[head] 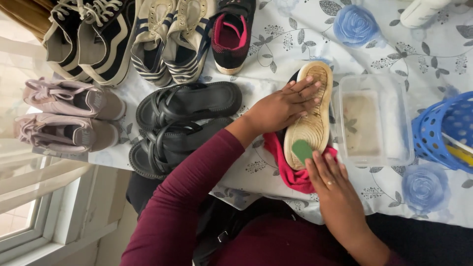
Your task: The person cleans the sole of a black shoe using a pink cloth and a green brush. They wipe the sole with the cloth, then scrub it with the brush, and repeat the wiping process.
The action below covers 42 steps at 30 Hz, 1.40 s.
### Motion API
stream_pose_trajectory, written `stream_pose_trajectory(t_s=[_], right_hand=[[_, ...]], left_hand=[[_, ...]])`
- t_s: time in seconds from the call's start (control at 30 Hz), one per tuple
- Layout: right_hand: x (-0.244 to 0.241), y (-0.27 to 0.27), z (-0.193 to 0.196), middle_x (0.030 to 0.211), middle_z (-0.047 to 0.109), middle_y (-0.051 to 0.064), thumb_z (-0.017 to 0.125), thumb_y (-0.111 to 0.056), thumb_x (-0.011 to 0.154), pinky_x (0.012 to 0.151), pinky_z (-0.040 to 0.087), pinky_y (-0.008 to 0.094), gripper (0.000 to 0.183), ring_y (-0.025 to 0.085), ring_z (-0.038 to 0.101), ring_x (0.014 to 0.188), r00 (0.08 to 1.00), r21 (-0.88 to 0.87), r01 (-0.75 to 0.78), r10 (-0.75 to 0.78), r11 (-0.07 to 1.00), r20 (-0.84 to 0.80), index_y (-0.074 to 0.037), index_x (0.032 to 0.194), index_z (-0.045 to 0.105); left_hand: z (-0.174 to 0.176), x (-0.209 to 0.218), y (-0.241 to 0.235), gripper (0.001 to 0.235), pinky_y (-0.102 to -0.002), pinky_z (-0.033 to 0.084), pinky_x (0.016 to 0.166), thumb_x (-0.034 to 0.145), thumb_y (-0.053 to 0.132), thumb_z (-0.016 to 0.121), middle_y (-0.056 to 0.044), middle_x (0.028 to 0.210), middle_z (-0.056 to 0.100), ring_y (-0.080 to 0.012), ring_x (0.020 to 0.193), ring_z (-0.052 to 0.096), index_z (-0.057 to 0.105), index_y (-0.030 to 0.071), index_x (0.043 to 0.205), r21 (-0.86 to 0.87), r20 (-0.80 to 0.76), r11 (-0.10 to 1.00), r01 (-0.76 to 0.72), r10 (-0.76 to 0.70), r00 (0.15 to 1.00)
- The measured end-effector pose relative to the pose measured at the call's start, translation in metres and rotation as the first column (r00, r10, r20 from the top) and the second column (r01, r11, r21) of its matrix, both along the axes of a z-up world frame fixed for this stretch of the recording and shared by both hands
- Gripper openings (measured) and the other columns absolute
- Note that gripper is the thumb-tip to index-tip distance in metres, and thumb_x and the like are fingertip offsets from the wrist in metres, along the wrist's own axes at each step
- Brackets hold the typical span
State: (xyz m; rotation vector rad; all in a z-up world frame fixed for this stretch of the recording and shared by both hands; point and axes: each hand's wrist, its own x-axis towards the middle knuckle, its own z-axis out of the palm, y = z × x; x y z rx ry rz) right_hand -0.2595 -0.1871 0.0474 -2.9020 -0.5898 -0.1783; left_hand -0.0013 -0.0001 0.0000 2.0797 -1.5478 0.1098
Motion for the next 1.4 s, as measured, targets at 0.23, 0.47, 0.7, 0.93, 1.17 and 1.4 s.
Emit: stream_pose_trajectory(t_s=[0.23,0.47,0.7,0.93,1.17,1.4], right_hand=[[0.001,0.014,0.008,0.174,0.021,0.011,0.047,0.017,0.081,0.128,0.028,0.05,0.087,0.033,0.024,0.16,0.999,-0.038,0.022,-0.02,0.999,0.049,-0.008,0.163,0.03],[-0.028,0.0,0.002,0.173,0.027,0.008,0.045,0.013,0.085,0.127,0.031,0.05,0.081,0.031,0.03,0.158,0.999,-0.058,0.016,-0.014,0.998,0.035,-0.012,0.161,0.033],[0.018,0.007,0.029,0.171,0.026,0.011,0.047,0.025,0.07,0.127,0.026,0.046,0.102,0.028,0.024,0.159,0.99,0.12,0.018,-0.001,0.993,-0.138,-0.009,0.163,0.026],[0.006,-0.023,0.081,0.15,0.06,0.015,0.043,0.019,0.082,0.111,0.05,0.041,0.071,0.028,0.06,0.136,0.973,0.376,0.23,-0.221,0.898,-0.069,-0.003,0.148,0.056],[0.013,-0.083,0.069,0.143,0.07,0.003,0.053,0.014,0.083,0.098,0.055,0.042,0.069,0.023,0.066,0.128,0.874,0.09,0.486,-0.482,0.869,-0.057,-0.016,0.144,0.068],[0.04,-0.107,0.055,0.142,0.066,0.01,0.057,0.011,0.07,0.104,0.053,0.041,0.068,0.027,0.065,0.127,0.944,-0.079,0.27,-0.28,0.96,-0.176,-0.009,0.134,0.066]], left_hand=[[0.004,0.001,0.001,0.046,-0.054,0.024,0.134,0.116,0.022,0.052,-0.008,0.172,0.019,-0.0311,0.163,0.011,0.044,0.015,0.161,0.007,-0.027,1.0,0.002,-0.002,1.0],[0.002,-0.001,0.0,0.047,-0.052,0.024,0.135,0.116,0.019,0.053,-0.007,0.173,0.017,-0.0301,0.163,0.008,0.043,0.014,0.161,0.004,-0.002,1.0,-0.004,0.004,1.0],[0.001,-0.002,0.0,0.051,-0.056,0.025,0.133,0.114,0.019,0.059,-0.005,0.174,0.016,-0.0297,0.164,0.008,0.043,0.017,0.162,-0.011,-0.037,1.0,-0.012,0.012,0.999],[0.015,-0.006,-0.004,0.05,-0.058,0.027,0.131,0.11,0.016,0.062,-0.006,0.172,0.023,-0.0314,0.163,0.014,0.048,0.014,0.158,-0.006,-0.06,1.0,-0.023,0.023,0.998],[0.068,-0.053,-0.039,0.053,-0.057,0.037,0.122,0.101,0.027,0.06,-0.017,0.162,0.041,-0.0366,0.154,0.035,0.052,0.002,0.147,0.068,-0.062,0.966,-0.248,0.252,0.966],[0.071,-0.109,-0.07,0.059,-0.051,0.04,0.122,0.098,0.037,0.064,-0.015,0.16,0.046,-0.029,0.154,0.037,0.057,0.003,0.146,0.066,-0.017,0.949,-0.31,0.311,0.95]])
